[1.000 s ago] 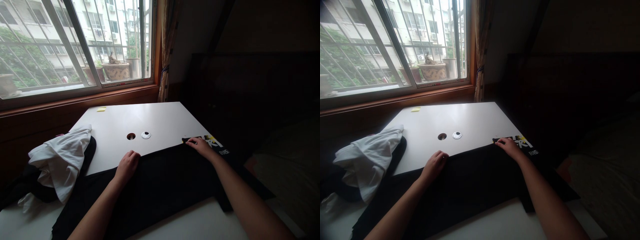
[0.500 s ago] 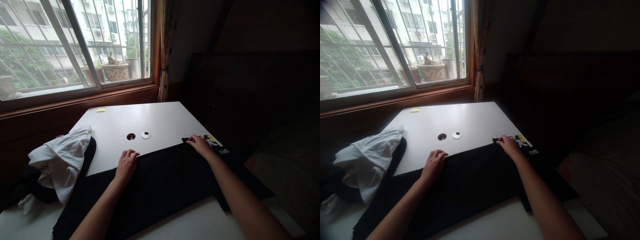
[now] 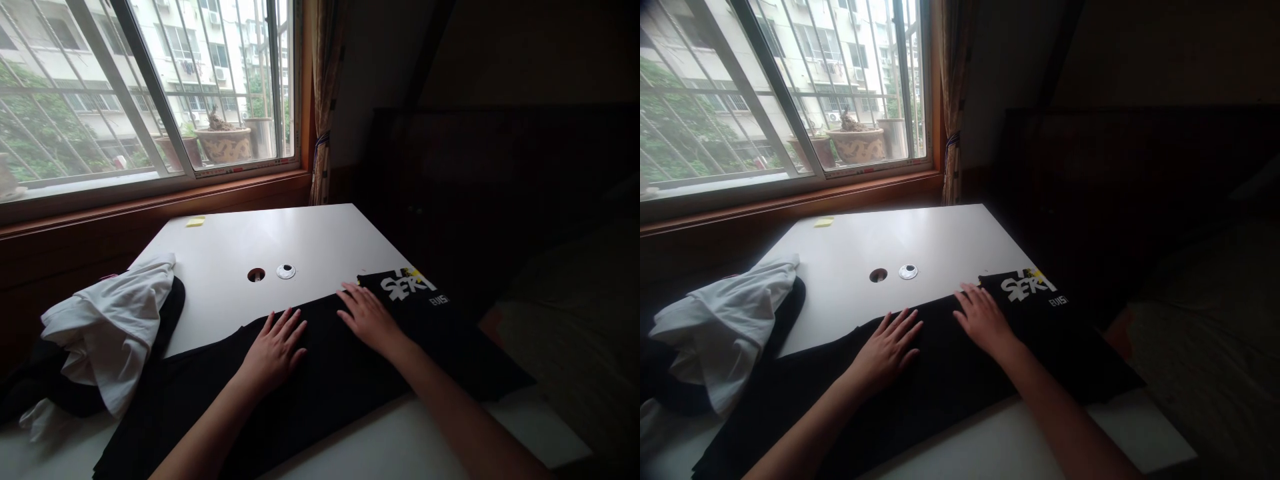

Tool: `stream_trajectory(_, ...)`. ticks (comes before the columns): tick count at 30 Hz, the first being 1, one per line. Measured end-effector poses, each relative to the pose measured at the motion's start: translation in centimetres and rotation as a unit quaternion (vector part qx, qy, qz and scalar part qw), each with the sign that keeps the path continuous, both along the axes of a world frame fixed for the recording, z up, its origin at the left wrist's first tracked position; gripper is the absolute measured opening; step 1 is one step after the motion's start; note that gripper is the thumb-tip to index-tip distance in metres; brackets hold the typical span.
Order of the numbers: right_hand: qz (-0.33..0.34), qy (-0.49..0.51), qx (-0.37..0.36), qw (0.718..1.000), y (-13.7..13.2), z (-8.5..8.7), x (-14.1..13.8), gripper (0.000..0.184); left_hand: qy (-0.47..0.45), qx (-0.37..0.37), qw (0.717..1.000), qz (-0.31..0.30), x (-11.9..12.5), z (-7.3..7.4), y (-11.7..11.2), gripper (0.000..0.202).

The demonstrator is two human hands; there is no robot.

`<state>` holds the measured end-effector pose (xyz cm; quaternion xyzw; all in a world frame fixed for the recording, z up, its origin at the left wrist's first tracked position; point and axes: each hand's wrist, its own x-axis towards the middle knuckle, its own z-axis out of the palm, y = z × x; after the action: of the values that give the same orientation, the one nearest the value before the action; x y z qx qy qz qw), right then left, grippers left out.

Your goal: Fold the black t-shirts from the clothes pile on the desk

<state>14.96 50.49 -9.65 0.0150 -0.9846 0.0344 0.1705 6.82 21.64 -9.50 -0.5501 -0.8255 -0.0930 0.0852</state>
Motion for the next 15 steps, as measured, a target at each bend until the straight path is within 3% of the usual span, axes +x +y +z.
stream_trajectory(2, 0.055, -0.04, -0.01, 0.998, -2.2, -0.7, 0.4, 0.053, -0.006, 0.002, 1.0, 0.0, 0.2, -0.4, 0.0, 0.058)
stream_trajectory(5, 0.061, -0.077, -0.028, 0.995, -2.8, -1.5, 0.7, 0.057, -0.011, 0.0, 1.0, 0.005, 0.0, -0.6, -0.3, 0.059)
stream_trajectory(10, -0.004, -0.086, -0.032, 0.996, 0.8, -1.8, 1.1, 0.063, -0.012, -0.022, 1.0, 0.012, -0.3, -0.5, -1.4, 0.064)
stream_trajectory(15, -0.009, -0.071, -0.008, 0.997, 3.6, -2.0, 2.2, 0.064, 0.008, -0.019, 1.0, 0.011, -0.4, -0.4, -4.0, 0.067)
